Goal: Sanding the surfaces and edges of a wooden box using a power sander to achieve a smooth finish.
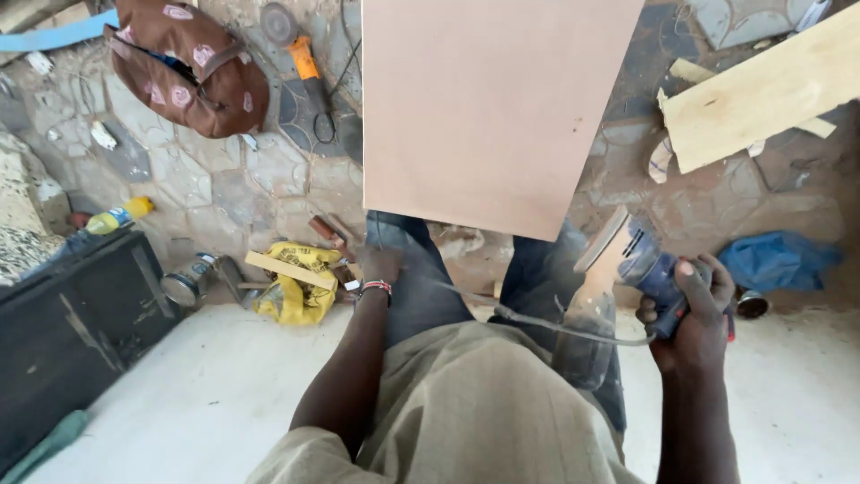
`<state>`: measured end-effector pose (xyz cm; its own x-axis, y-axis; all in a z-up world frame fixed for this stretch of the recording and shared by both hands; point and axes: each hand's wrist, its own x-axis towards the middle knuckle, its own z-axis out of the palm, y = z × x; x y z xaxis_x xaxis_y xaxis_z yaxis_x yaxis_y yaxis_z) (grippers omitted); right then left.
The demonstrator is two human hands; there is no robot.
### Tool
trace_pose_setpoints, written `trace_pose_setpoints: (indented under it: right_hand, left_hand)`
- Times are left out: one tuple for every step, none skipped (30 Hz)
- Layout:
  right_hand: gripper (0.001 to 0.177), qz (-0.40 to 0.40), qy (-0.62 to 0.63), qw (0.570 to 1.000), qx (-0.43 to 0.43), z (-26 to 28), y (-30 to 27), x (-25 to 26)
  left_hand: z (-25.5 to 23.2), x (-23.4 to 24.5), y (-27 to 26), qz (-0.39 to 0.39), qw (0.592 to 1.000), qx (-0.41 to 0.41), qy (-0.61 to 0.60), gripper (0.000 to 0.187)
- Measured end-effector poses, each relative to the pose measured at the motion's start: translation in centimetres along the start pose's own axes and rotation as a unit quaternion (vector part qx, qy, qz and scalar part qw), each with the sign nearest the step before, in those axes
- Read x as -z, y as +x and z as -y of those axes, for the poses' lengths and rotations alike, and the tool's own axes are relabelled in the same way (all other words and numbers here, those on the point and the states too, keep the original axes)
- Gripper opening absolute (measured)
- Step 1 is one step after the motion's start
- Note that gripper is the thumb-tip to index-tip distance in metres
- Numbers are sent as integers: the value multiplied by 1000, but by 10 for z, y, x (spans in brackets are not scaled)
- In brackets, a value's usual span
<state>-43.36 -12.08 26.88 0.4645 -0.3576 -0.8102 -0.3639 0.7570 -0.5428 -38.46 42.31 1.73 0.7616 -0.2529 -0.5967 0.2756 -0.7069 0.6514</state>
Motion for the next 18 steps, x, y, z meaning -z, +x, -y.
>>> trace_pose_setpoints:
  right_hand:
    - [38,-20,-56,998,12,2,1,4]
    - [59,-40,-111,993,24,3,3,7]
    - [59,-40,-114,992,24,2,2,7]
    - [54,-40,-125,991,33,0,1,7]
    - [49,-38,-137,989,39,-4,-1,5]
    - [49,-36,-141,989,35,-11,-6,7]
    - [51,-45,-129,990,35,-17,-7,8]
    - [54,-54,-117,991,35,-23,-9,9]
    - [54,-53,-120,991,37,-31,-10,8]
    - [51,-66,-121,990,41,-39,-12,6]
    - [47,-80,-126,988,41,-45,-18,5]
    - [47,-80,-132,987,38,-49,-19,7]
    - [48,-111,-145,983,33,-57,-21,8]
    - [50,-142,-158,977,28,-64,-25,9]
    - [50,-132,-159,978,30,-70,-32,8]
    - [46,-143,-158,977,30,-76,-37,7]
    - [43,-159,-157,974,34,-78,-45,10]
    - [43,-155,-158,974,40,-80,-41,6]
  left_hand:
    - [-22,-2,-5,-75,977,138,146,61]
    - [-43,-3,-10,-146,908,271,284,109]
    - [-48,-7,1,-145,908,274,281,109]
    - [-52,-10,12,-63,944,179,270,89]
    - [-54,-11,18,19,963,85,254,73]
    - [-50,-27,28,18,963,92,251,73]
    - [-47,-43,47,1,983,153,100,56]
    - [-42,-59,65,-17,976,209,-54,51]
    - [-84,-51,71,-17,976,208,-57,51]
    - [-125,-42,76,-99,844,318,-420,49]
    - [-167,-33,73,-167,567,379,-712,56]
    - [-171,-35,83,-169,562,382,-714,56]
    - [-172,-31,86,-161,564,406,-701,46]
    - [-173,-26,88,-152,565,430,-688,38]
    - [-148,-15,89,-158,564,423,-692,38]
    - [-124,-4,90,-213,547,350,-730,44]
    - [-104,1,95,-260,524,276,-762,50]
    - [-124,34,96,-258,522,270,-767,50]
